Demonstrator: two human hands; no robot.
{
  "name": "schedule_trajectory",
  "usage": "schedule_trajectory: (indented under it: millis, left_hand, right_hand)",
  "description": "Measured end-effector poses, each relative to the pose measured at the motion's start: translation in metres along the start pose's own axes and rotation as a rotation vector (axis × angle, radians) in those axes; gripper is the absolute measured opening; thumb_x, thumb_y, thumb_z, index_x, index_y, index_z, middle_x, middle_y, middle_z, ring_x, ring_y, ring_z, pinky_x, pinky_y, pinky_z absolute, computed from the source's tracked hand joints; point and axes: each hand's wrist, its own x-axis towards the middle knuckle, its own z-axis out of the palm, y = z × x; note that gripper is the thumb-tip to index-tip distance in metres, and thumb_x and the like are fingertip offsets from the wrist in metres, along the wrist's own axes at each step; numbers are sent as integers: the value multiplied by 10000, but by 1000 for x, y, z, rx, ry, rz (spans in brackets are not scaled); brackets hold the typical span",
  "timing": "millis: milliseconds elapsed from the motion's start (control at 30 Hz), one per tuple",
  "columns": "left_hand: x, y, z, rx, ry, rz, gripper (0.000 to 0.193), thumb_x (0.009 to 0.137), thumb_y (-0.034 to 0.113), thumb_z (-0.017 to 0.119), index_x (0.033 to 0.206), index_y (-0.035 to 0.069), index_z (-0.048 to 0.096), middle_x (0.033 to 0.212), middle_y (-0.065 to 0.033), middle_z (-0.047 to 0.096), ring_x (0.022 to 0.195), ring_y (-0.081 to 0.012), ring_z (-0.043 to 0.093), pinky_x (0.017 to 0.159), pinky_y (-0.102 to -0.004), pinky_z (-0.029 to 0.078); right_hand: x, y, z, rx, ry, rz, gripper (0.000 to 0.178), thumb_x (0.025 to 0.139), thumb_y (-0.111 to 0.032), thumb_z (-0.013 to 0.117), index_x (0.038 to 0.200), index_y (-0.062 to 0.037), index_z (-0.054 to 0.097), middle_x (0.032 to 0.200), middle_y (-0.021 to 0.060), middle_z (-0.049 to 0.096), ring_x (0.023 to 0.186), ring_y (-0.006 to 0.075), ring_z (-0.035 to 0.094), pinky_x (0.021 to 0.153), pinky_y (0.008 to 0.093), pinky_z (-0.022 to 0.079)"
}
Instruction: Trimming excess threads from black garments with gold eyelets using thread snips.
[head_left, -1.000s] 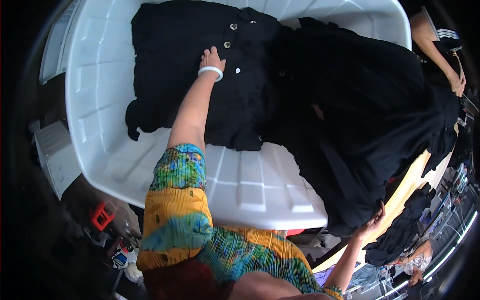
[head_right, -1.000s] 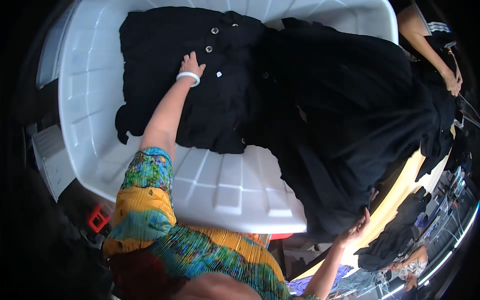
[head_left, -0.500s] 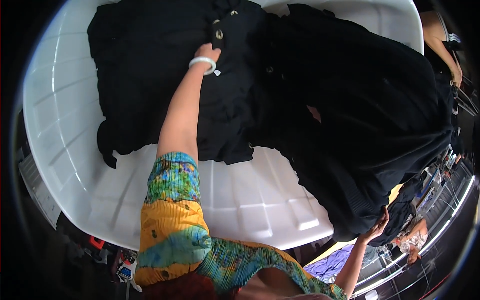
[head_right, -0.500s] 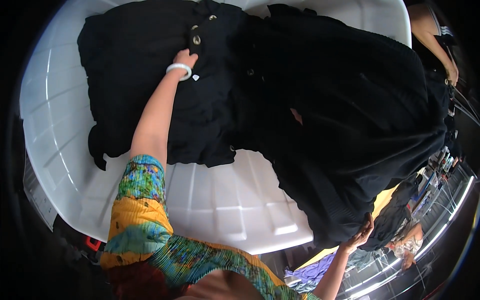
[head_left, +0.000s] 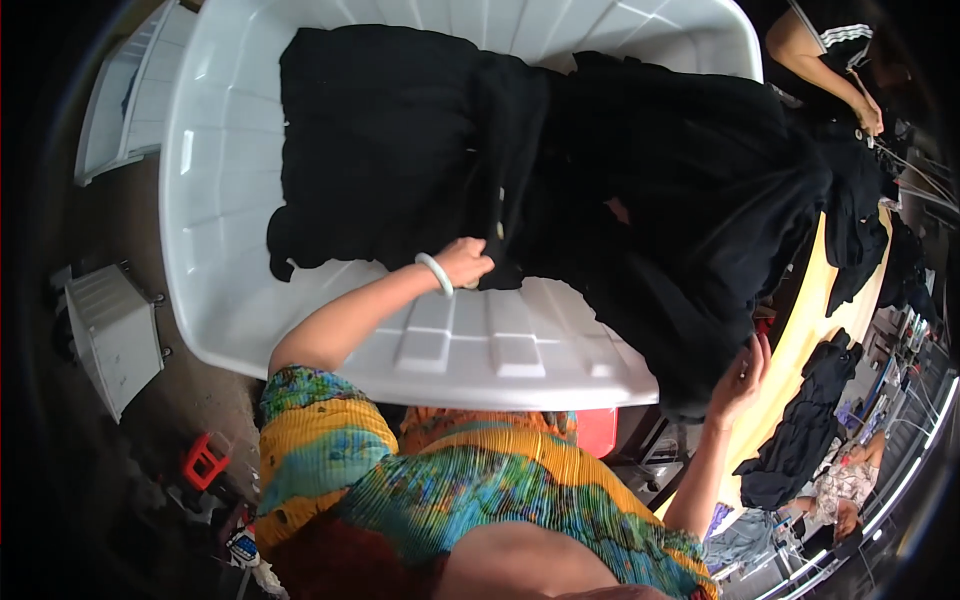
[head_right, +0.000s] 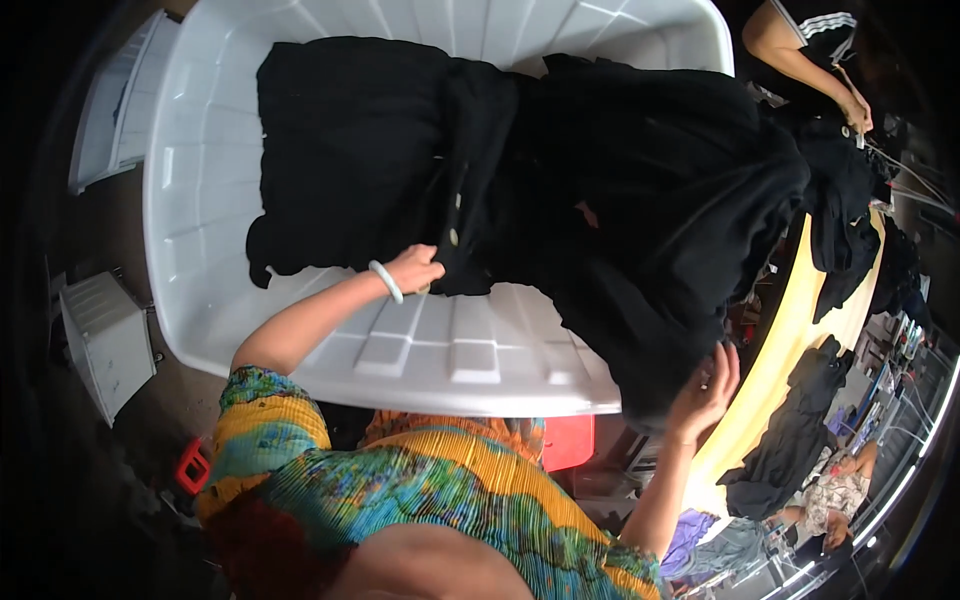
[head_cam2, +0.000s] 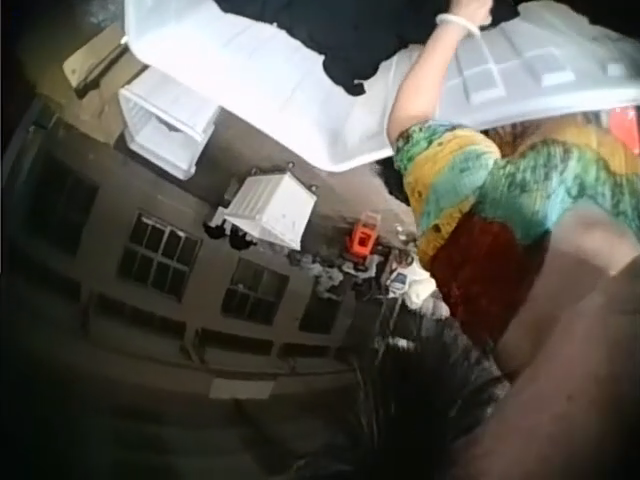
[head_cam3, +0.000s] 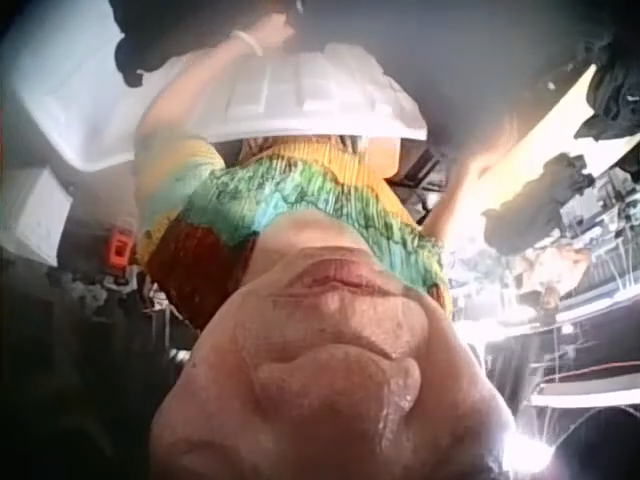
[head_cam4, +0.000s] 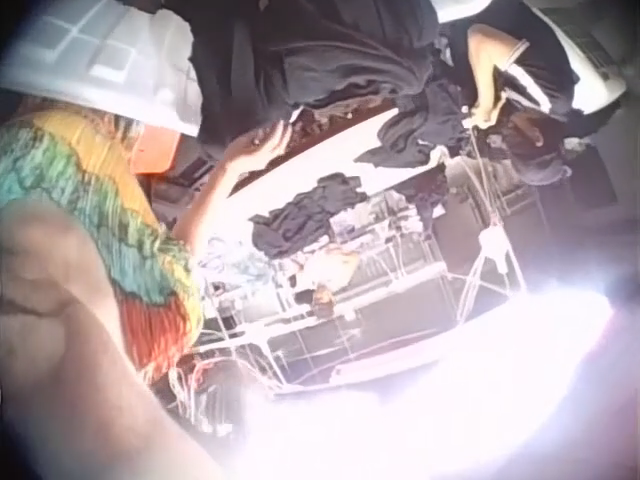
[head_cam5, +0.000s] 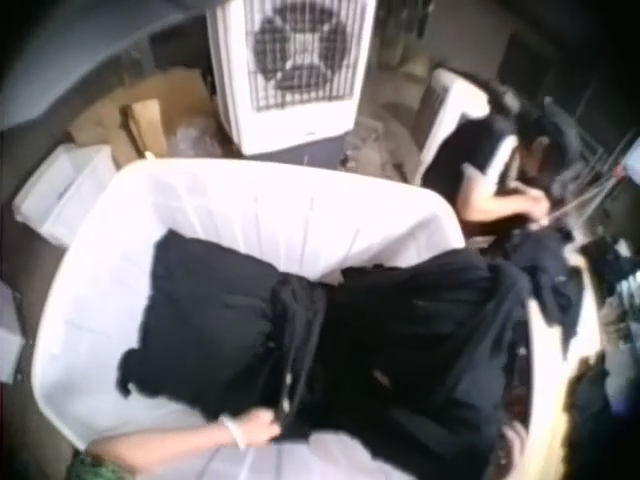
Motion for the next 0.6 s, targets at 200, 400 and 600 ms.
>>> schedule_trajectory:
  millis: [200, 400, 600]
  left_hand:
    - [-88, 137, 15, -252, -14, 192, 197, 680, 146, 494, 582, -25, 483, 627, -219, 530, 596, -352, 550, 546, -410, 443]
    - [-132, 171, 46, -431, -295, 402, 188, 733, 122, 509, 630, -34, 493, 468, -81, 475, 428, -175, 480, 447, -322, 392]
    - [-80, 102, -8, -148, 461, 82, 222, 784, 213, 568, 850, 8, 514, 723, -75, 552, 638, -152, 552, 589, -279, 458]
  right_hand:
    - [-8, -138, 61, 778, -758, 347, 462, 794, -318, 567, 1104, 15, 489, 957, 96, 563, 852, 100, 513, 765, 226, 404]
    - [-17, -154, 64, 1174, -1262, 595, 233, 715, -80, 616, 910, 28, 548, 802, 39, 589, 702, 101, 547, 650, 219, 445]
    - [-1, -150, -46, 1039, -1220, 133, 186, 742, -12, 544, 921, 35, 526, 744, -42, 513, 681, 32, 432, 631, 167, 378]
